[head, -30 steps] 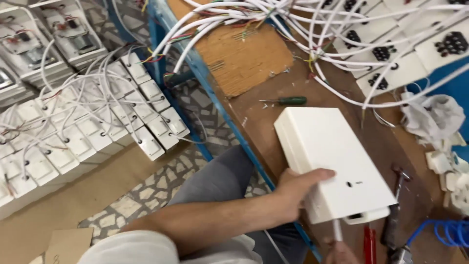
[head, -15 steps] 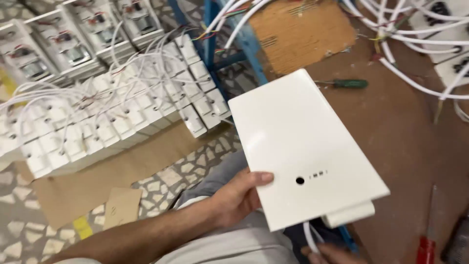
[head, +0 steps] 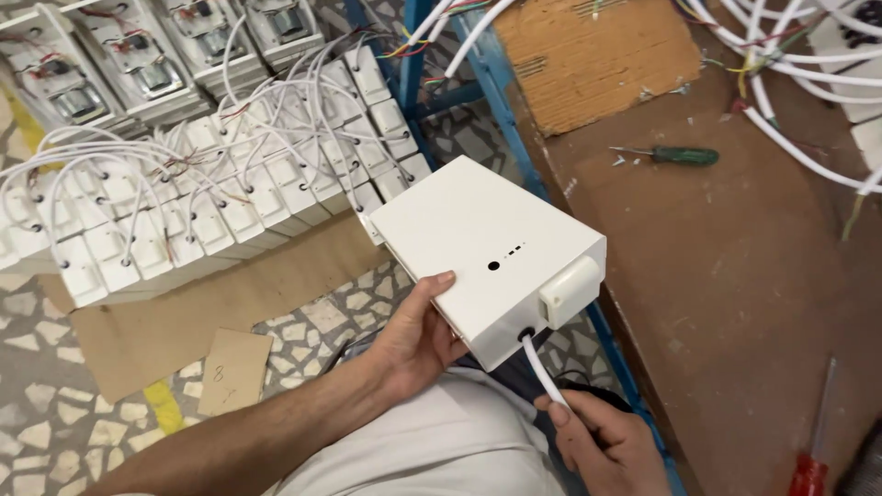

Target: The person assembles a white power strip enclosure at a workbench. They drive screws with a pneumatic screwdriver, use a red-handled screwdriver to pry open and adjust the enclosure, thread a white cable through the housing opening, press the halves together, and continue screwing the unit closed.

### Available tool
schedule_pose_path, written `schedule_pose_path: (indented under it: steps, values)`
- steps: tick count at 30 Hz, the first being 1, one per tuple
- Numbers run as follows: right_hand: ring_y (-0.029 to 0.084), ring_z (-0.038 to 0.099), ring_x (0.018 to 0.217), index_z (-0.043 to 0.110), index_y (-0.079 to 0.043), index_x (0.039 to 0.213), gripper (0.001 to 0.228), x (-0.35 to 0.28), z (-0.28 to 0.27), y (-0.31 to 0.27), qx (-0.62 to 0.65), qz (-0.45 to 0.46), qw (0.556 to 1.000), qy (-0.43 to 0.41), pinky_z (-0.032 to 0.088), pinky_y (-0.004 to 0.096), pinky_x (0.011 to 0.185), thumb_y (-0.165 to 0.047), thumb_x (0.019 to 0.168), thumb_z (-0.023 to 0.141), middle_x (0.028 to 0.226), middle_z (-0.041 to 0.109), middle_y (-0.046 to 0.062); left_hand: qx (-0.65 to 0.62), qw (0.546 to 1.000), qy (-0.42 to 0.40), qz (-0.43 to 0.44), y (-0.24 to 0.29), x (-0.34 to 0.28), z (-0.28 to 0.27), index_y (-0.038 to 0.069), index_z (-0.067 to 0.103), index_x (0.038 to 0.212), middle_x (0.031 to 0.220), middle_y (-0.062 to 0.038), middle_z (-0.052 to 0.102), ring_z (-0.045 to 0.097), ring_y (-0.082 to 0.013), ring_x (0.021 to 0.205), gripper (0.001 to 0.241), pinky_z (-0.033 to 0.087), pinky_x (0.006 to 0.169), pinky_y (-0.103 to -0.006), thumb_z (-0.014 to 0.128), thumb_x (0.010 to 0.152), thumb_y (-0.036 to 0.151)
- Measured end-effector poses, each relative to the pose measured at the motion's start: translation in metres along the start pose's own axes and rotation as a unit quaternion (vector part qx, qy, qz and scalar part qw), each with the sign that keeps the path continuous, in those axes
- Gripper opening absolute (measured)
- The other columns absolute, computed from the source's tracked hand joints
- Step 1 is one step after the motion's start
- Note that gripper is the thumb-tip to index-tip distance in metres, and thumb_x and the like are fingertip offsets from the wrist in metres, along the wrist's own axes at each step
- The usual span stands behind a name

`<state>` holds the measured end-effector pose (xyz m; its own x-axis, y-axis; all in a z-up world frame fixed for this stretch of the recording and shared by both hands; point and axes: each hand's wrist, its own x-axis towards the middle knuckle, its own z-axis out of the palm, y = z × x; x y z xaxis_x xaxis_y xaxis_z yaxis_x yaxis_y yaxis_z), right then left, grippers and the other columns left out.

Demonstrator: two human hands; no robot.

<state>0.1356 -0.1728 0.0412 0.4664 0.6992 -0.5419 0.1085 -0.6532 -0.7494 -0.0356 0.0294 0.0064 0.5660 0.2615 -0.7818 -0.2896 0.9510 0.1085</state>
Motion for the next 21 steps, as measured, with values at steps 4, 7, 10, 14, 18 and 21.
schedule_pose_path:
  steps: [4, 7, 10, 14, 18, 21]
  values:
    - [0.017, 0.047, 0.043, 0.086, 0.007, 0.101, 0.028, 0.007, -0.003, 0.010, -0.007, 0.005, 1.000, -0.010, 0.037, 0.030, 0.043, -0.013, 0.092, 0.069, 0.046, 0.054, 0.008, -0.005, 1.000, 0.018, 0.016, 0.005, 0.035, -0.020, 0.001, 0.038, 0.152, 0.137, -0.017, 0.062, 0.066, -0.0265, 0.116, 0.090, 0.059, 0.090, -0.0351, 0.069, 0.075, 0.035]
    - [0.017, 0.048, 0.041, 0.088, 0.005, 0.101, 0.028, 0.011, -0.005, 0.011, -0.047, 0.006, 0.999, -0.019, 0.036, 0.029, 0.043, -0.014, 0.091, 0.069, 0.044, 0.055, 0.008, 0.006, 0.993, 0.121, 0.013, 0.025, 0.061, -0.035, 0.002, 0.041, 0.151, 0.133, -0.017, 0.064, 0.067, -0.0297, 0.114, 0.088, 0.060, 0.085, -0.0371, 0.070, 0.075, 0.036]
    - [0.012, 0.042, 0.040, 0.083, 0.003, 0.112, 0.030, 0.015, -0.004, 0.004, -0.018, -0.014, 0.995, -0.092, 0.033, 0.029, 0.039, -0.012, 0.092, 0.068, 0.049, 0.054, 0.003, 0.060, 0.983, 0.165, 0.044, 0.046, 0.103, -0.069, 0.009, 0.037, 0.155, 0.134, -0.017, 0.057, 0.058, -0.0330, 0.121, 0.089, 0.048, 0.097, -0.0491, 0.068, 0.077, 0.038]
    - [0.011, 0.048, 0.040, 0.087, -0.009, 0.108, 0.028, 0.016, 0.031, -0.041, -0.131, -0.064, 0.978, -0.150, 0.037, 0.030, 0.040, -0.019, 0.090, 0.067, 0.047, 0.060, 0.000, 0.048, 0.976, 0.203, 0.062, 0.071, 0.167, -0.153, 0.004, 0.035, 0.154, 0.141, -0.029, 0.055, 0.059, -0.0407, 0.123, 0.076, 0.057, 0.091, -0.0489, 0.060, 0.090, 0.038]
    - [0.009, 0.059, 0.042, 0.084, -0.010, 0.099, 0.022, 0.021, 0.071, -0.080, -0.177, -0.116, 0.959, -0.187, 0.046, 0.026, 0.041, -0.021, 0.089, 0.067, 0.059, 0.079, -0.001, 0.134, 0.944, 0.291, 0.083, 0.077, 0.212, -0.244, -0.002, 0.040, 0.146, 0.124, -0.028, 0.060, 0.066, -0.0393, 0.105, 0.075, 0.058, 0.073, -0.0474, 0.061, 0.088, 0.041]
    - [0.011, 0.053, 0.046, 0.081, -0.005, 0.102, 0.025, 0.028, 0.078, -0.099, -0.145, -0.124, 0.956, -0.224, 0.042, 0.029, 0.043, -0.020, 0.092, 0.064, 0.059, 0.073, 0.001, 0.082, 0.936, 0.332, 0.087, 0.069, 0.221, -0.302, 0.004, 0.053, 0.139, 0.122, -0.025, 0.066, 0.068, -0.0359, 0.101, 0.072, 0.056, 0.067, -0.0495, 0.068, 0.081, 0.044]
